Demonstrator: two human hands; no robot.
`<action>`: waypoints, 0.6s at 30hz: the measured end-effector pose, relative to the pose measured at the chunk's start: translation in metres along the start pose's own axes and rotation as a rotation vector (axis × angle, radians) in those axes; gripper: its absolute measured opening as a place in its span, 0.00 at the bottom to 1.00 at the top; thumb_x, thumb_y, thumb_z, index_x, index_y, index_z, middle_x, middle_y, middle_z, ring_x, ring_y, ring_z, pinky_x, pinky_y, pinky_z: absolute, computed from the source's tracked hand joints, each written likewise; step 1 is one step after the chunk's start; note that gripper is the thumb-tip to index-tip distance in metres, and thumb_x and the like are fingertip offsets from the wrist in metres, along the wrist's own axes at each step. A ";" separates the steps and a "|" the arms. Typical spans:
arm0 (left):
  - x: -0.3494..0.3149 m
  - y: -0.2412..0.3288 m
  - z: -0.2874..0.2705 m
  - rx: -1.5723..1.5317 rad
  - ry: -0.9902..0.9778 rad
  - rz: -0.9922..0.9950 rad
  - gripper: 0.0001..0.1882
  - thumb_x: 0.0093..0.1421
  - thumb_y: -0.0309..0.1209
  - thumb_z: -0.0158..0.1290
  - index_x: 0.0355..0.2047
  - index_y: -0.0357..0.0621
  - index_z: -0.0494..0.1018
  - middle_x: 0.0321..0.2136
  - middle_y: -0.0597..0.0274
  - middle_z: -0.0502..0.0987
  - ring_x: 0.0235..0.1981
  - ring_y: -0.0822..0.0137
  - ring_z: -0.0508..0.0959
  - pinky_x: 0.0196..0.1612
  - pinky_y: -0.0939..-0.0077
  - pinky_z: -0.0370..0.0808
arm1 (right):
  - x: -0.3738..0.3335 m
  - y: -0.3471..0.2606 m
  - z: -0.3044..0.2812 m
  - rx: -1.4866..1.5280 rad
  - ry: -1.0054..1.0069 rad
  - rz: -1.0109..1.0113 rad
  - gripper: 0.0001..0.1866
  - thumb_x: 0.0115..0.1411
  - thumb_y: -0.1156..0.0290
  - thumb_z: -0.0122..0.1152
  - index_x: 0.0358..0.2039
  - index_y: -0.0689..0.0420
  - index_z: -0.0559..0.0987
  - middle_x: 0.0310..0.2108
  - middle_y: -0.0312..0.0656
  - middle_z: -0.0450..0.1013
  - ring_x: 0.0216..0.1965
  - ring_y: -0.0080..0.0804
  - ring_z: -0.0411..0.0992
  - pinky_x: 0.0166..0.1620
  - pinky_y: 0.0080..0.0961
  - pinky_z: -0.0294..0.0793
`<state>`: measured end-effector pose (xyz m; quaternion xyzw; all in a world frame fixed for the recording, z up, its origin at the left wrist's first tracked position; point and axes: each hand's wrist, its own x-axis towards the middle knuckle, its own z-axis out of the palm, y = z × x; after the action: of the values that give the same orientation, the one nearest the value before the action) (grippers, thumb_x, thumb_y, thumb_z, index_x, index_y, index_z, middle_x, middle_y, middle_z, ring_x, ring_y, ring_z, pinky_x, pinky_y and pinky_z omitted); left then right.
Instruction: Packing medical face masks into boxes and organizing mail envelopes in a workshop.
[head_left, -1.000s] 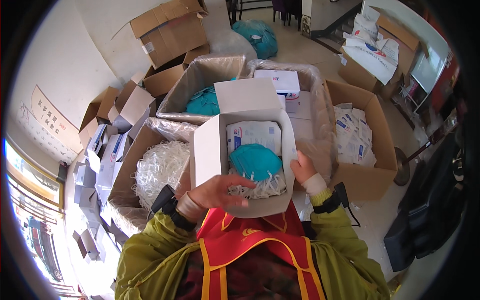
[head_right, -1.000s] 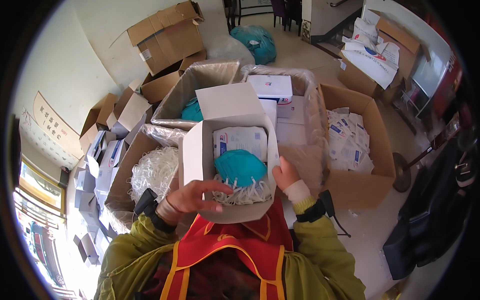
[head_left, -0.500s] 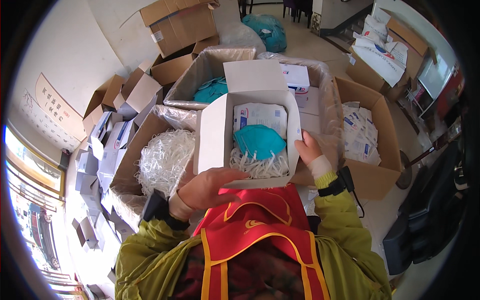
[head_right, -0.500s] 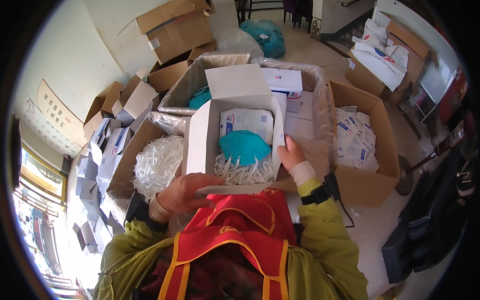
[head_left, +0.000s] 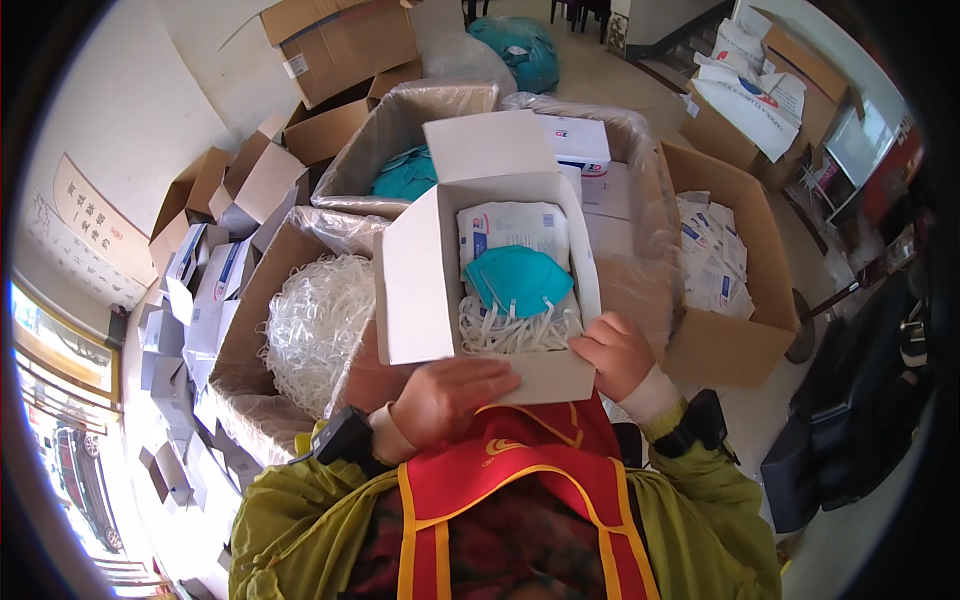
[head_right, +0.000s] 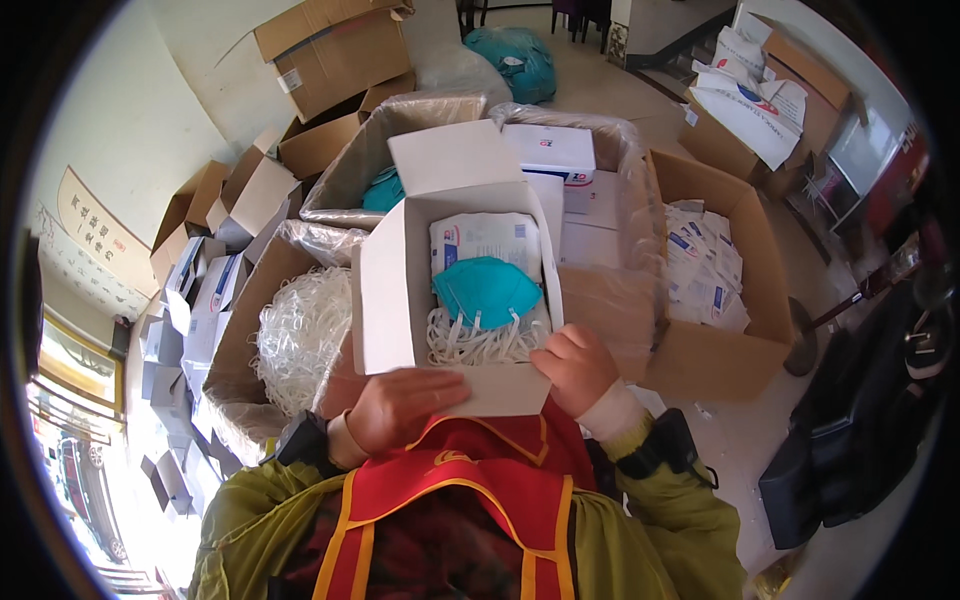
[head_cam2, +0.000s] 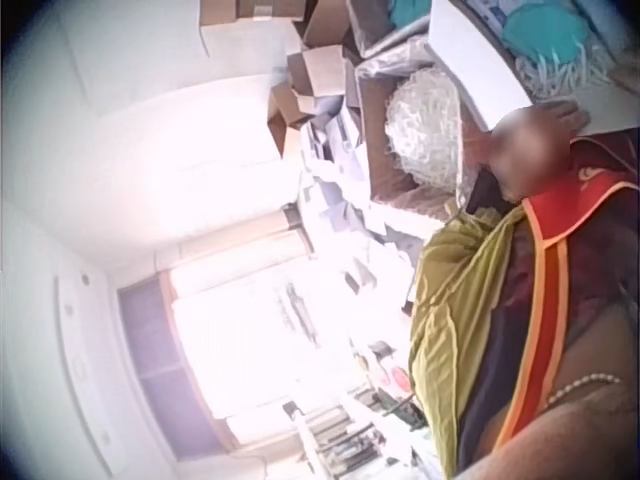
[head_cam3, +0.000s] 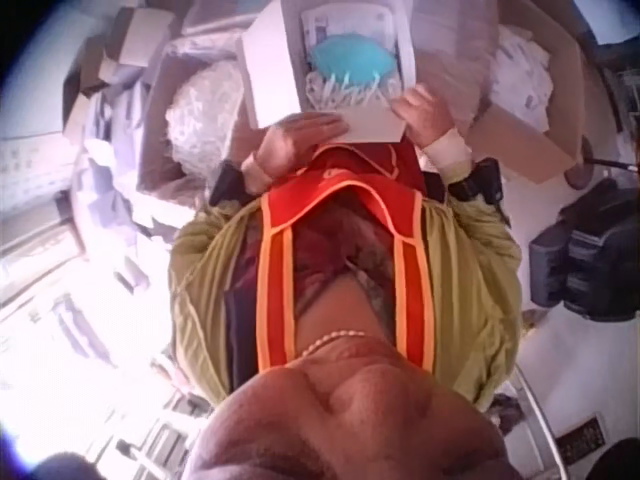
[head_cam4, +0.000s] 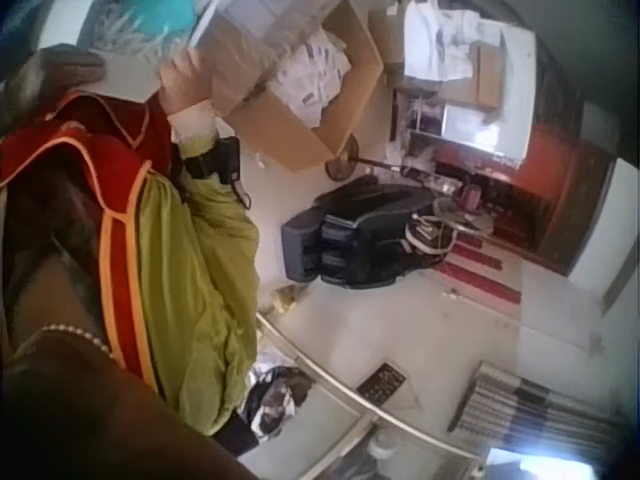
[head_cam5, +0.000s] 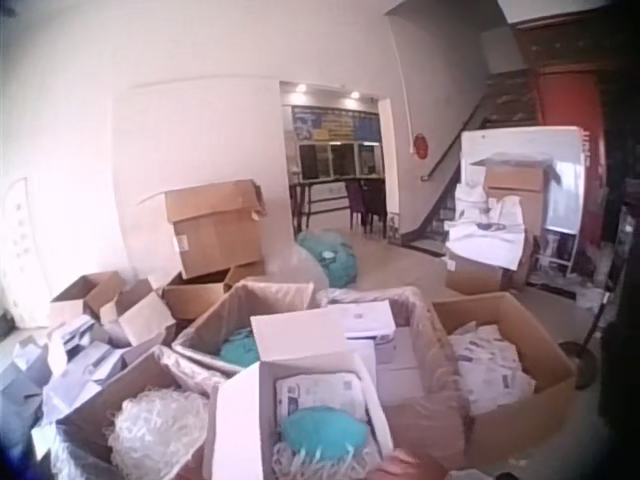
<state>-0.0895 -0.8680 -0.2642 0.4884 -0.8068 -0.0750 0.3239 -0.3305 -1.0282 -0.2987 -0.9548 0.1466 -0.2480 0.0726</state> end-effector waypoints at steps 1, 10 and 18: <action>-0.002 0.002 0.001 -0.088 -0.163 0.026 0.20 0.50 0.24 0.57 0.46 0.40 0.76 0.49 0.47 0.75 0.51 0.54 0.76 0.50 0.67 0.75 | 0.001 0.005 0.001 0.001 -0.093 -0.014 0.15 0.48 0.75 0.57 0.39 0.52 0.79 0.31 0.38 0.69 0.36 0.38 0.67 0.40 0.31 0.71; 0.008 -0.029 0.026 0.021 0.043 -0.246 0.37 0.46 0.44 0.64 0.54 0.42 0.67 0.48 0.48 0.73 0.49 0.51 0.73 0.55 0.58 0.65 | 0.020 0.005 0.011 -0.067 0.006 -0.012 0.13 0.47 0.74 0.58 0.36 0.51 0.80 0.24 0.36 0.64 0.30 0.35 0.65 0.33 0.29 0.68; 0.014 -0.059 0.053 0.377 -0.180 -0.189 0.12 0.48 0.36 0.59 0.27 0.46 0.68 0.23 0.61 0.76 0.30 0.58 0.77 0.33 0.63 0.71 | 0.001 -0.014 0.006 0.024 -0.078 -0.043 0.14 0.46 0.74 0.58 0.37 0.55 0.76 0.27 0.37 0.70 0.32 0.36 0.68 0.35 0.31 0.71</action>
<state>-0.0817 -0.9199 -0.3250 0.6050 -0.7829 0.0037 0.1451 -0.3230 -1.0151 -0.3006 -0.9658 0.1200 -0.2138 0.0841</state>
